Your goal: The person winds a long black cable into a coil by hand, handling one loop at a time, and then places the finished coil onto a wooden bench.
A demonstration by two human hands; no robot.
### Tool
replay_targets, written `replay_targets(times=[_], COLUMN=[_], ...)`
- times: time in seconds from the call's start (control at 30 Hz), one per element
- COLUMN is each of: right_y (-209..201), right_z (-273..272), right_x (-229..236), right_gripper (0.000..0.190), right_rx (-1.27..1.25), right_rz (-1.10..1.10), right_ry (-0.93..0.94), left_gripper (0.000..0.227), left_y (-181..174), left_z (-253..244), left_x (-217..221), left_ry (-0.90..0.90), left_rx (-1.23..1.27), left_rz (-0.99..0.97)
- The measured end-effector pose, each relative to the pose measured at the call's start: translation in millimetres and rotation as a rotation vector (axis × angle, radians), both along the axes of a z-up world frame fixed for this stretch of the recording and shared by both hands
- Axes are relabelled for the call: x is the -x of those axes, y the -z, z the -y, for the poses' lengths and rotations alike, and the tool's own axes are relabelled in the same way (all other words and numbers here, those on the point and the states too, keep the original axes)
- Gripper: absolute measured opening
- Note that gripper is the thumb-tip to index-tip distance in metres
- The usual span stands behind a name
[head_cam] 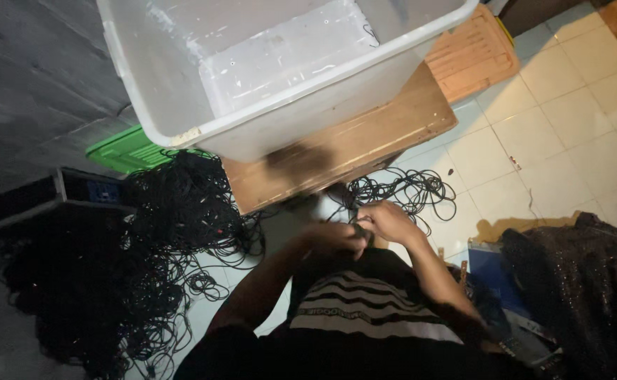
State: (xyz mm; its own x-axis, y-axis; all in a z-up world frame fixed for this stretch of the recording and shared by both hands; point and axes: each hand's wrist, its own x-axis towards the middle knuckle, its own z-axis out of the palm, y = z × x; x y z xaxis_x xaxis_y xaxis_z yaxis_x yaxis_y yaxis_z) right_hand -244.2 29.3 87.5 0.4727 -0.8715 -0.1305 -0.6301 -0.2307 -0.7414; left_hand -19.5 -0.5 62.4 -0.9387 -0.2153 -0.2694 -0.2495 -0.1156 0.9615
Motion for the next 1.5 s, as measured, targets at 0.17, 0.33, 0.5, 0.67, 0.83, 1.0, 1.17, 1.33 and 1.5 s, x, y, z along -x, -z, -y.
replay_targets(times=[0.17, 0.33, 0.5, 0.67, 0.83, 1.0, 1.17, 1.33, 1.5], right_y=[-38, -40, 14, 67, 45, -12, 5, 57, 37], right_z=[2, -5, -4, -11, 12, 48, 23, 15, 36], right_x=[-2, 8, 23, 41, 40, 49, 49, 45, 45], right_gripper=[0.032, 0.033, 0.025, 0.018, 0.009, 0.03, 0.02, 0.039, 0.027], right_rx=[0.132, 0.099, -0.113, -0.344, -0.209, 0.408, 0.299, -0.435, 0.047], right_rz=[0.023, 0.082, 0.325, 0.426, 0.258, 0.053, 0.058, 0.371, -0.053], right_ry=[0.079, 0.193, 0.302, 0.029, -0.026, -0.049, -0.018, 0.224, 0.035], left_gripper=[0.047, 0.052, 0.053, 0.047, 0.043, 0.033, 0.042, 0.059, 0.067], left_y=[-65, -79, -39, -20, -19, 8, 32, 14, 0], left_z=[-13, -7, 4, 17, 11, 0, 17, 28, 3], left_x=[24, 41, 52, 58, 48, 57, 55, 42, 58], left_ry=[-0.311, -0.448, -0.874, -1.406, -0.858, -0.035, -0.976, -0.807, -0.09], left_rx=[0.439, 0.612, 0.446, -0.423, -0.573, 0.592, -0.754, -0.632, 0.488], left_rz=[0.381, 0.484, 0.171, -0.754, -0.913, -0.074, -0.695, -1.022, 0.355])
